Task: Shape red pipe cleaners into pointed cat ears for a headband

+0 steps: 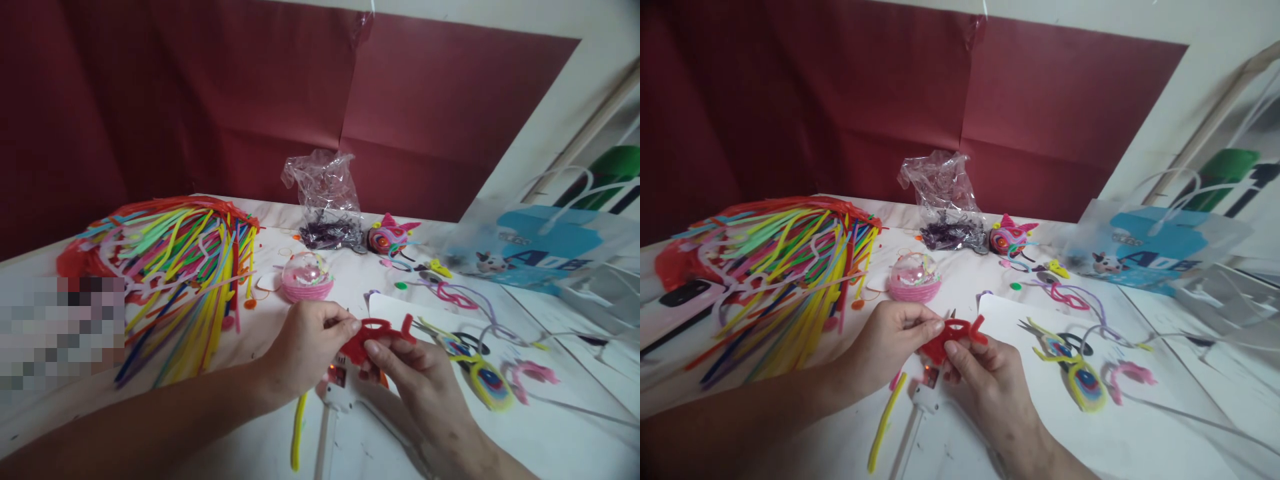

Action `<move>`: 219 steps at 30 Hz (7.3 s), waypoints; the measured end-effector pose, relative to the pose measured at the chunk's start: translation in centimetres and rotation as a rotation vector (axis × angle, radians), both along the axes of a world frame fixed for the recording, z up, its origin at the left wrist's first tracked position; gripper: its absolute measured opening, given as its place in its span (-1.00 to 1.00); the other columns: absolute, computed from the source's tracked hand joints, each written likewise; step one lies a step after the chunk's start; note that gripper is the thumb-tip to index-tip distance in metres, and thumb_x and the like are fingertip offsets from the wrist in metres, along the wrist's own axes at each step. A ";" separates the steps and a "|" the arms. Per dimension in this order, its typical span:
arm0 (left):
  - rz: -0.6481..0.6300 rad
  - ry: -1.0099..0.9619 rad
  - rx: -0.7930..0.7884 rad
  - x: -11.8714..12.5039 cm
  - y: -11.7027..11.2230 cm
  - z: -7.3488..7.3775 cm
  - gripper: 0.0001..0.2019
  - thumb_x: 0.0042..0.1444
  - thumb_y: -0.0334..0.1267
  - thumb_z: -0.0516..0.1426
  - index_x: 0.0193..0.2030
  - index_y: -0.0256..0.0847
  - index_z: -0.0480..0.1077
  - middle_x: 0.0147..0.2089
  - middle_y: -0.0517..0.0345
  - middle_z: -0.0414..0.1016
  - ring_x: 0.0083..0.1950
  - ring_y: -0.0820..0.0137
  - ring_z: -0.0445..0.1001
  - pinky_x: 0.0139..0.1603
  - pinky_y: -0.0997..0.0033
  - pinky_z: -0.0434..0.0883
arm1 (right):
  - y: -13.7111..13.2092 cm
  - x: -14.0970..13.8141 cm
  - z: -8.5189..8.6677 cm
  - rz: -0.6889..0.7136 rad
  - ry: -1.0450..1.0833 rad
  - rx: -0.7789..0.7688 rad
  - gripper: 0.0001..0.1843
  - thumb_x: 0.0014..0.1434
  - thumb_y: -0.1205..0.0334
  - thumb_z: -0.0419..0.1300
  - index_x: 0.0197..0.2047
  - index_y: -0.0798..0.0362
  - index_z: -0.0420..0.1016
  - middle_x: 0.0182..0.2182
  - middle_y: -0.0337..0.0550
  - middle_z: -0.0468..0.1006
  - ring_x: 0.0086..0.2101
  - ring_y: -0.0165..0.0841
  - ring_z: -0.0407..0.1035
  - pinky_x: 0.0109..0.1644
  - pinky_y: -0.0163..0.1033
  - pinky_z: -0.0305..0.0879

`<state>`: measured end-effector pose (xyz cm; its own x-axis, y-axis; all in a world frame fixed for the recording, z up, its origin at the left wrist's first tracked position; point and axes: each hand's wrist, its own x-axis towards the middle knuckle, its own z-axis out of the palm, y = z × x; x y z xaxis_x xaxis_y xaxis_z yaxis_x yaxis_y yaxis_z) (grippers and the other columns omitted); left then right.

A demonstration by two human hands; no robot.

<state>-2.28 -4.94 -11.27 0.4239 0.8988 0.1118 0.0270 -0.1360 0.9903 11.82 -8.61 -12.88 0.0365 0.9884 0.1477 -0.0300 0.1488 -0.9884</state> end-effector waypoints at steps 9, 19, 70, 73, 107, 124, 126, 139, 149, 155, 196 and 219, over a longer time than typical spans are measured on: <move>0.016 -0.025 -0.035 0.4 -0.2 0.5 -0.78 0.07 -0.23 0.02 -0.52 -0.26 0.32 -0.62 0.16 0.42 -0.59 0.45 0.38 -0.56 0.49 0.29 | 0.1 0.2 -0.2 0.105 0.208 -0.044 -0.77 -0.05 0.13 0.29 -0.57 0.12 0.52 -0.65 -0.17 0.50 -0.59 -0.38 0.34 -0.47 -0.30 0.28; 0.001 -0.030 -0.035 0.2 0.1 0.3 -0.80 0.05 -0.23 0.06 -0.51 -0.30 0.34 -0.56 0.16 0.43 -0.55 0.48 0.38 -0.52 0.50 0.31 | 0.3 0.6 -0.1 -0.039 0.143 0.048 -0.83 -0.06 0.15 0.31 -0.51 0.10 0.53 -0.64 -0.23 0.46 -0.61 -0.42 0.29 -0.51 -0.34 0.26; 0.183 0.162 0.001 0.2 0.7 0.4 -0.87 -0.12 -0.30 0.12 -0.54 -0.24 0.21 -0.64 0.33 0.25 -0.61 0.57 0.20 -0.61 0.58 0.14 | -0.8 1.6 1.2 0.133 -0.809 0.703 -0.80 0.10 0.40 0.07 -0.55 0.06 0.28 -0.68 -0.27 0.26 -0.65 -0.45 0.16 -0.60 -0.35 0.06; 0.182 0.156 -0.077 0.2 0.9 0.4 -0.88 -0.13 -0.30 0.11 -0.53 -0.23 0.20 -0.67 0.34 0.23 -0.64 0.57 0.19 -0.63 0.58 0.13 | -0.9 2.1 1.2 -0.089 -0.665 0.720 -0.90 0.09 0.41 0.10 -0.42 0.05 0.27 -0.54 -0.19 0.34 -0.51 -0.38 0.27 -0.47 -0.30 0.19; -0.275 0.056 -0.288 0.2 -0.3 0.8 -0.79 -0.08 -0.16 0.11 -0.52 -0.28 0.26 -0.65 0.25 0.28 -0.65 0.57 0.20 -0.62 0.54 0.13 | 0.5 1.8 1.0 0.152 0.180 -0.127 -0.79 -0.12 0.23 0.36 -0.56 0.15 0.43 -0.70 -0.30 0.43 -0.65 -0.54 0.22 -0.56 -0.44 0.14; 0.048 -0.132 -0.292 0.9 -0.8 0.4 -0.80 -0.07 -0.18 0.15 -0.49 -0.26 0.25 -0.64 0.23 0.34 -0.65 0.47 0.32 -0.69 0.52 0.23 | 0.4 0.3 -0.2 0.106 0.017 -0.072 -0.66 -0.11 0.00 0.29 -0.58 0.13 0.44 -0.72 -0.30 0.32 -0.67 -0.51 0.09 -0.63 -0.38 0.05; 0.031 -0.138 -0.287 1.0 -0.8 0.2 -0.79 -0.07 -0.16 0.15 -0.50 -0.26 0.24 -0.63 0.22 0.36 -0.64 0.46 0.34 -0.68 0.51 0.24 | 0.4 0.3 -0.5 0.089 0.006 -0.060 -0.66 -0.09 -0.01 0.28 -0.59 0.13 0.44 -0.74 -0.30 0.31 -0.67 -0.50 0.09 -0.63 -0.38 0.05; 0.047 -0.114 -0.243 1.1 -1.0 0.3 -0.79 -0.06 -0.19 0.14 -0.55 -0.27 0.26 -0.66 0.24 0.34 -0.65 0.51 0.32 -0.64 0.55 0.23 | -0.3 -0.1 0.1 0.092 0.008 -0.073 -0.61 -0.10 -0.02 0.27 -0.67 0.12 0.36 -0.76 -0.32 0.23 -0.68 -0.51 0.01 -0.63 -0.36 -0.06; -0.042 -0.102 -0.314 0.7 -0.7 0.7 -0.79 -0.07 -0.17 0.13 -0.54 -0.26 0.25 -0.67 0.20 0.36 -0.66 0.47 0.32 -0.65 0.52 0.22 | 0.1 0.6 0.4 0.163 -0.031 -0.045 -0.56 -0.05 -0.06 0.23 -0.66 0.13 0.34 -0.74 -0.29 0.27 -0.67 -0.50 0.08 -0.61 -0.37 0.00; -0.189 0.008 -0.316 0.3 -0.4 0.7 -0.77 -0.14 -0.18 0.18 -0.58 -0.28 0.27 -0.67 0.29 0.26 -0.66 0.59 0.21 -0.63 0.57 0.14 | 0.5 1.9 0.8 0.113 0.150 0.011 -0.77 -0.11 0.14 0.34 -0.38 0.06 0.49 -0.61 -0.30 0.41 -0.59 -0.47 0.24 -0.52 -0.38 0.18; 0.069 -0.153 -0.140 0.6 -0.3 0.6 -0.91 -0.08 -0.40 0.15 -0.46 -0.32 0.27 -0.56 0.24 0.38 -0.54 0.57 0.37 -0.51 0.58 0.31 | -0.2 1.1 0.8 0.011 0.064 0.065 -0.87 -0.06 0.20 0.32 -0.48 0.08 0.53 -0.61 -0.18 0.56 -0.57 -0.42 0.42 -0.47 -0.38 0.37; 0.121 -0.073 -0.206 1.1 -0.7 0.5 -0.92 -0.09 -0.37 0.12 -0.46 -0.28 0.25 -0.60 0.26 0.35 -0.65 0.54 0.33 -0.66 0.56 0.28 | -0.5 0.7 0.0 -0.119 -0.281 0.342 -0.91 0.03 0.35 0.19 -0.49 0.06 0.47 -0.57 -0.22 0.46 -0.54 -0.40 0.32 -0.49 -0.32 0.25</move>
<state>-1.22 -5.66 -10.75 0.3096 0.9494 -0.0526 -0.0421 0.0689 0.9967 12.55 -9.10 -12.91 0.0582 0.8724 0.4852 0.2692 0.4543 -0.8492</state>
